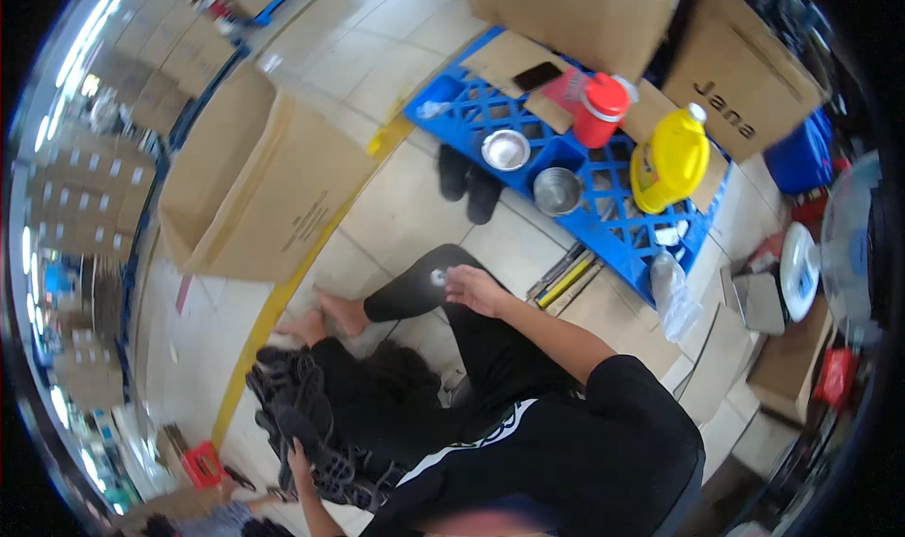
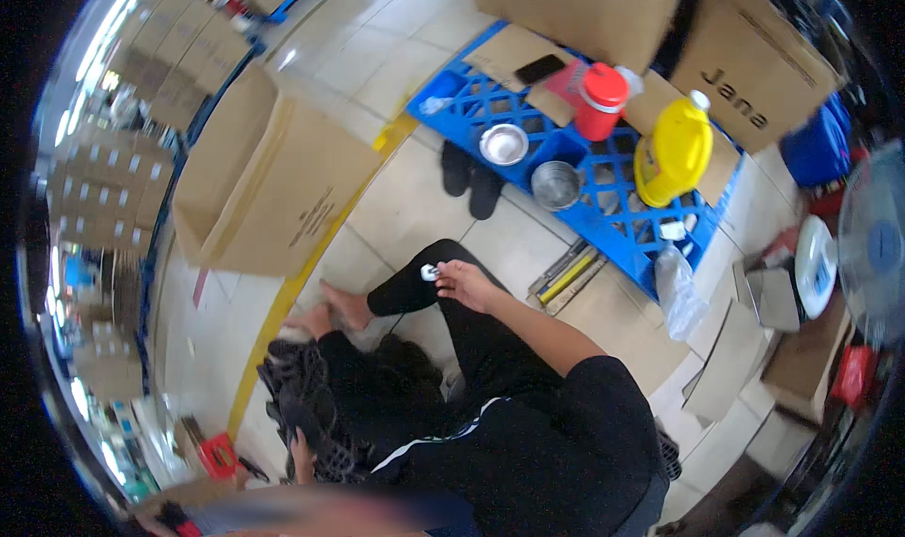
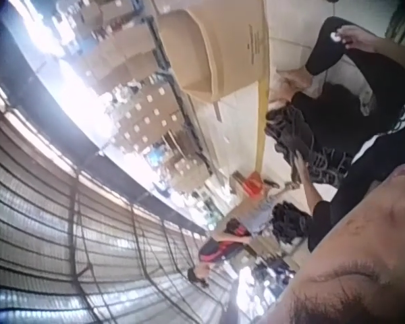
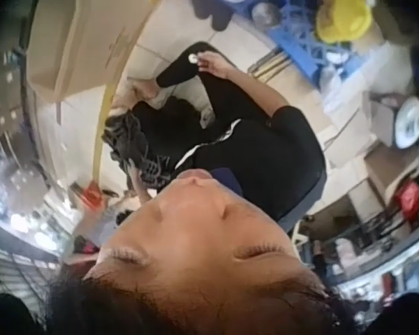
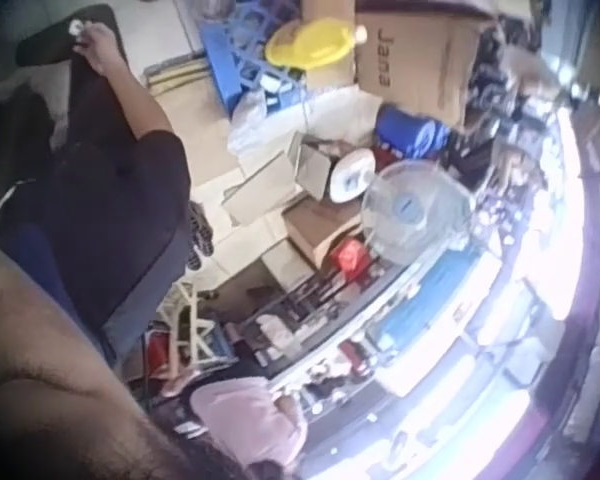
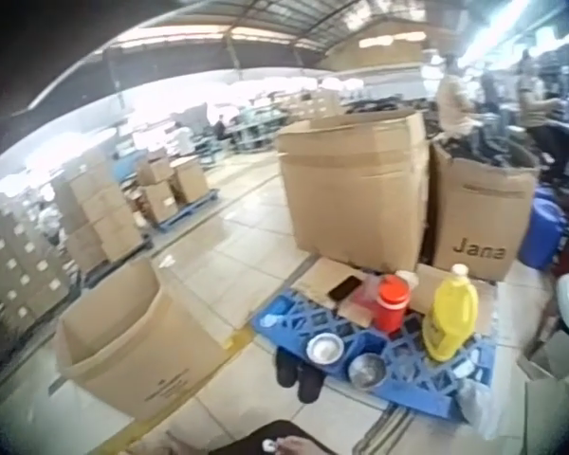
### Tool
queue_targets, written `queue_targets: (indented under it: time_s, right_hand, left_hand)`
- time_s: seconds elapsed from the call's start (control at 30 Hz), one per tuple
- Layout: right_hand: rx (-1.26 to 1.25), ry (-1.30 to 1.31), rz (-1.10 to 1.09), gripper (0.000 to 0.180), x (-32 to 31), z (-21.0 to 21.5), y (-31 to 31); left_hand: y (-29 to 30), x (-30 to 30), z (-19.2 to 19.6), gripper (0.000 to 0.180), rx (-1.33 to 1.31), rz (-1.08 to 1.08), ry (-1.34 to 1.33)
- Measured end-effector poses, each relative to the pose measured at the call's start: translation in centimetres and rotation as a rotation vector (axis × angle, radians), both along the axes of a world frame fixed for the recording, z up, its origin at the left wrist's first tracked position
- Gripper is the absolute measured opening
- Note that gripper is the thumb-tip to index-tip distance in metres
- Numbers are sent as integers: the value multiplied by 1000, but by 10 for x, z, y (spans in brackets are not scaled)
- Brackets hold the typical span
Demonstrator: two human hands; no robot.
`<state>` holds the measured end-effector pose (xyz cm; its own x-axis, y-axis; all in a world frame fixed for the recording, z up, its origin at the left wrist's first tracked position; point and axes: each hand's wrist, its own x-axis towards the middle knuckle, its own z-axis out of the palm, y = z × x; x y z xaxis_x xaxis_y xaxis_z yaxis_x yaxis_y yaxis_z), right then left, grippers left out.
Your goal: The person folds a piece of cloth by hand, attaches it to a metal clip, and picks up a shoe sole.
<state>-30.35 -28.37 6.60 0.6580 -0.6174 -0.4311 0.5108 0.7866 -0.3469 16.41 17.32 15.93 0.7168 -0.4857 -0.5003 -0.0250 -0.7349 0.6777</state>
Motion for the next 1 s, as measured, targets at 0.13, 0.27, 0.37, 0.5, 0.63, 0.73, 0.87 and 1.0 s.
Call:
queue_targets:
  time_s: [0.13, 0.27, 0.37, 0.5, 0.63, 0.73, 0.87, 1.0]
  right_hand:
    - [14, -6, 15, 9, -1, -8, -1]
    - [-50, 3, 46, 9, 6, 4, 4]
    - [-113, 7, 83, 11, 4, 19, 5]
    - [-198, 45, 99, 15, 3, 30, 13]
    - [-194, -10, 73, 15, 4, 34, 18]
    - [-166, -37, 46, 15, 0, 35, 18]
    - [-143, -71, 28, 14, -3, 31, 26]
    - [-164, 102, -40, 10, -22, 32, 22]
  left_hand:
    - [-57, -115, 1, 80, -173, 266, 5]
    - [-73, -198, 6, 67, -352, 305, 371]
    - [-98, -243, 2, 64, -334, 394, 561]
    - [-131, -263, 14, 55, -323, 74, 534]
    - [-147, -267, 13, 50, 52, -290, 330]
    - [-133, -260, -8, 50, 100, -411, 306]
    - [-123, -251, -6, 48, -186, -207, 778]
    - [-110, -255, 6, 42, -573, 119, 822]
